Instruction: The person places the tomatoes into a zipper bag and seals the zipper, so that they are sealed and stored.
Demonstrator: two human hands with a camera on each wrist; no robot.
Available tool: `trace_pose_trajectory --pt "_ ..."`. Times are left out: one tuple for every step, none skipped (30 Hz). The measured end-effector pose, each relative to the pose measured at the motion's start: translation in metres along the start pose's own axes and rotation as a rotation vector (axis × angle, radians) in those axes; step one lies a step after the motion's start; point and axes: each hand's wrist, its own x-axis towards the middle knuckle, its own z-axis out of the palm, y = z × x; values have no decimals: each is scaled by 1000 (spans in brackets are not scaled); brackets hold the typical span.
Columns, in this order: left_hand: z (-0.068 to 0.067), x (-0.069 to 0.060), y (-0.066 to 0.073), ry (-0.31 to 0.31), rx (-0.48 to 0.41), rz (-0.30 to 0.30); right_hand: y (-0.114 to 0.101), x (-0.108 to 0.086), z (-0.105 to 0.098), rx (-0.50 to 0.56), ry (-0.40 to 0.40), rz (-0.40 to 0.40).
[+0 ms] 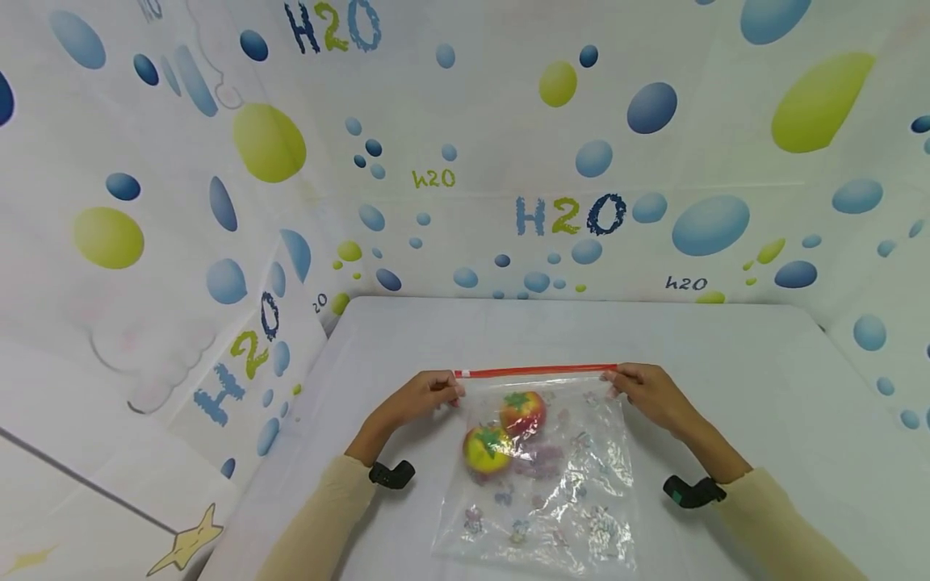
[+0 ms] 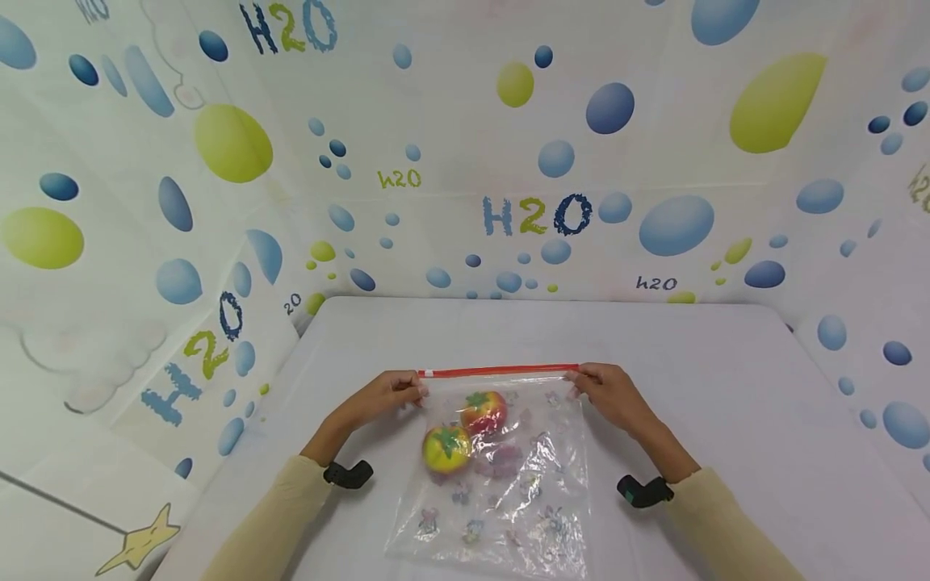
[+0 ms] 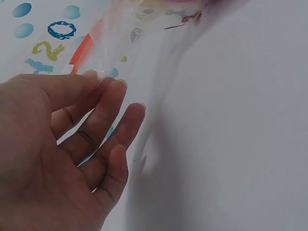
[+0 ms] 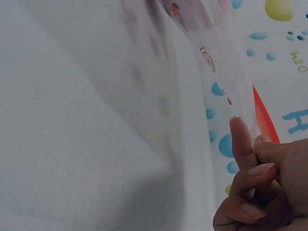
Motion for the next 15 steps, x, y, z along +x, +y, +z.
trace_pose_trajectory --pt "0 0 0 0 10 0 0 0 0 -1 0 -5" --pt "0 1 1 2 23 -1 0 1 0 -9 -1 -17" --pt "0 1 2 5 41 0 0 2 0 -14 2 -23" --pt "0 2 3 7 56 1 -1 2 -1 -21 1 -35" --pt "-1 2 5 11 77 -2 -1 3 -1 -30 2 -44" --pt "-1 3 7 15 99 -4 -1 3 -2 -41 1 -55" --pt "-2 4 9 18 117 -3 -2 4 -2 -50 1 -63" --pt "-2 5 11 22 133 -7 -2 4 -3 -62 -1 -71" --pt "-3 6 13 26 146 -7 -1 4 -4 -67 -2 -73" --pt "-3 7 14 31 159 -8 -1 4 -5 -78 -4 -78" --pt "-3 8 17 38 172 -12 0 5 -5 -85 -6 -79" --pt "-4 10 19 46 182 -14 0 5 -6 -93 -9 -81" --pt "-4 11 21 54 190 -16 1 5 -7 -96 -11 -84" --pt "-5 13 23 62 197 -17 2 6 -8 -101 -13 -84" --pt "-5 14 25 69 204 -18 3 6 -8 -105 -16 -83"
